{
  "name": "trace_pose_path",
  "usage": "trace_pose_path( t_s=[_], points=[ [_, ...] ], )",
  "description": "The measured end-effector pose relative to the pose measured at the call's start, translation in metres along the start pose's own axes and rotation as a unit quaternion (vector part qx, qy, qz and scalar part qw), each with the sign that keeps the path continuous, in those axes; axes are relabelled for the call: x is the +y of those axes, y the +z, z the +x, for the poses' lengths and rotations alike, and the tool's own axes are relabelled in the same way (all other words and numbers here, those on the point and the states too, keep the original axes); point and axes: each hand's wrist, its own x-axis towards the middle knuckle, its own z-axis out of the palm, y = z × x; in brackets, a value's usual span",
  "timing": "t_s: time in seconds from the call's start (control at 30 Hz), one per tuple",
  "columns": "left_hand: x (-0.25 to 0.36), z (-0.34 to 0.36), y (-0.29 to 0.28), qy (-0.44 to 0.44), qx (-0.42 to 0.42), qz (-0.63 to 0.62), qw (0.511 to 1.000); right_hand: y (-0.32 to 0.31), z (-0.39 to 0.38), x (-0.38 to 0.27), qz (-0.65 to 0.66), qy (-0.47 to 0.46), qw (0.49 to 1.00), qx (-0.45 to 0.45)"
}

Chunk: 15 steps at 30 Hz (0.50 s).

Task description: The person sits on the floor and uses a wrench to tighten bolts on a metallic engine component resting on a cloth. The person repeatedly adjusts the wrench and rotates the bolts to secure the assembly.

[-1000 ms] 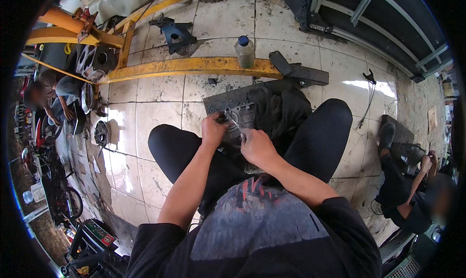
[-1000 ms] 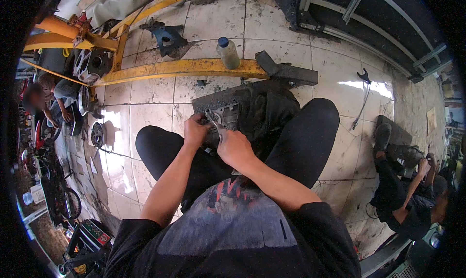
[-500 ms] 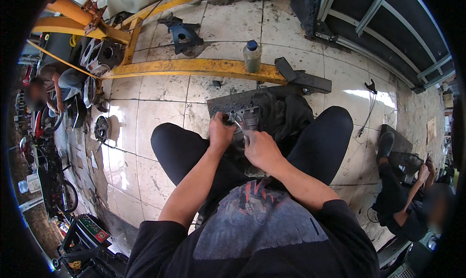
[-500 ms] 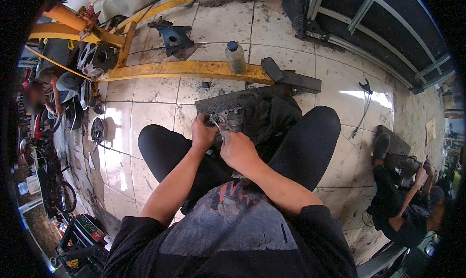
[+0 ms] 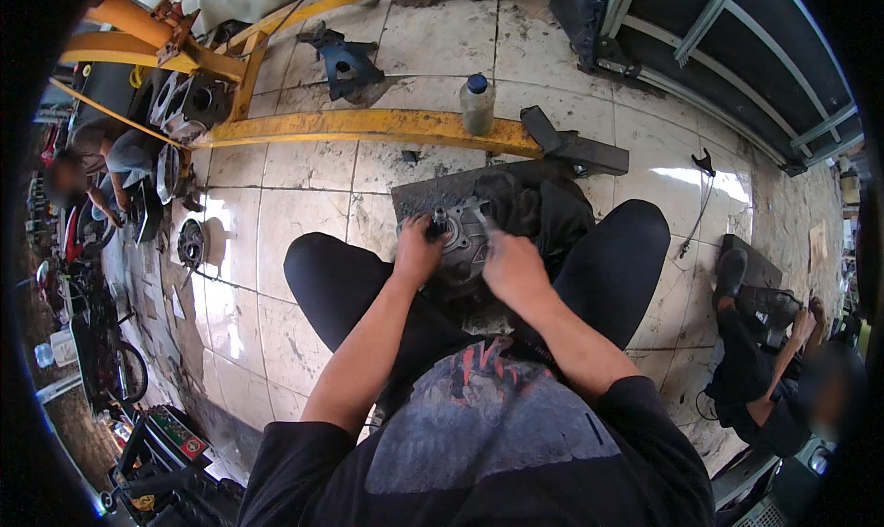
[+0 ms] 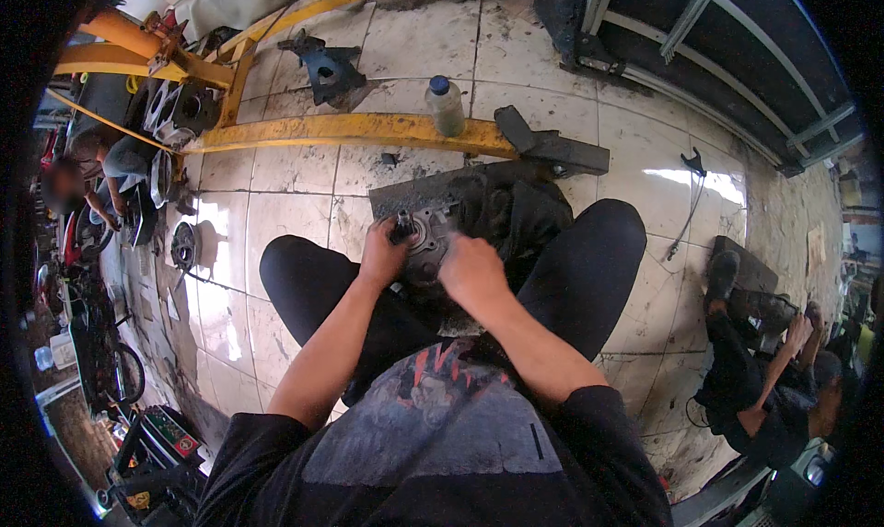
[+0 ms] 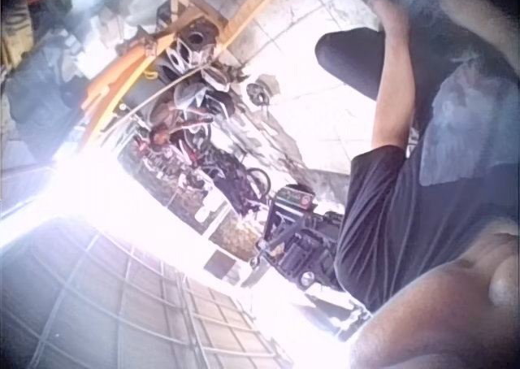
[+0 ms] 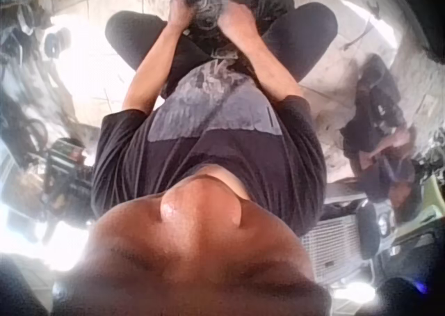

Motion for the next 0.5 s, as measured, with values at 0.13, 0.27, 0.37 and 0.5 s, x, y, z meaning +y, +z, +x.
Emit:
trace_pose_path(
  t_s=[0.13, 0.27, 0.37, 0.5],
  points=[
    [-0.003, 0.000, -0.002, -0.006, 0.022, -0.015, 1.000, -0.008, -0.008, -0.013, 0.013, -0.054, 0.993, -0.104],
    [0.005, 0.001, -0.003, -0.024, 0.015, -0.042, 0.999, 0.002, 0.003, -0.021, -0.008, -0.050, 0.998, -0.044],
    [0.013, 0.001, -0.005, -0.025, 0.044, -0.006, 0.999, -0.006, -0.003, -0.035, -0.039, -0.007, 0.997, -0.068],
    [0.011, -0.002, -0.005, -0.043, 0.046, -0.008, 0.998, -0.008, -0.011, -0.037, -0.092, 0.036, 0.991, -0.087]
  ],
)
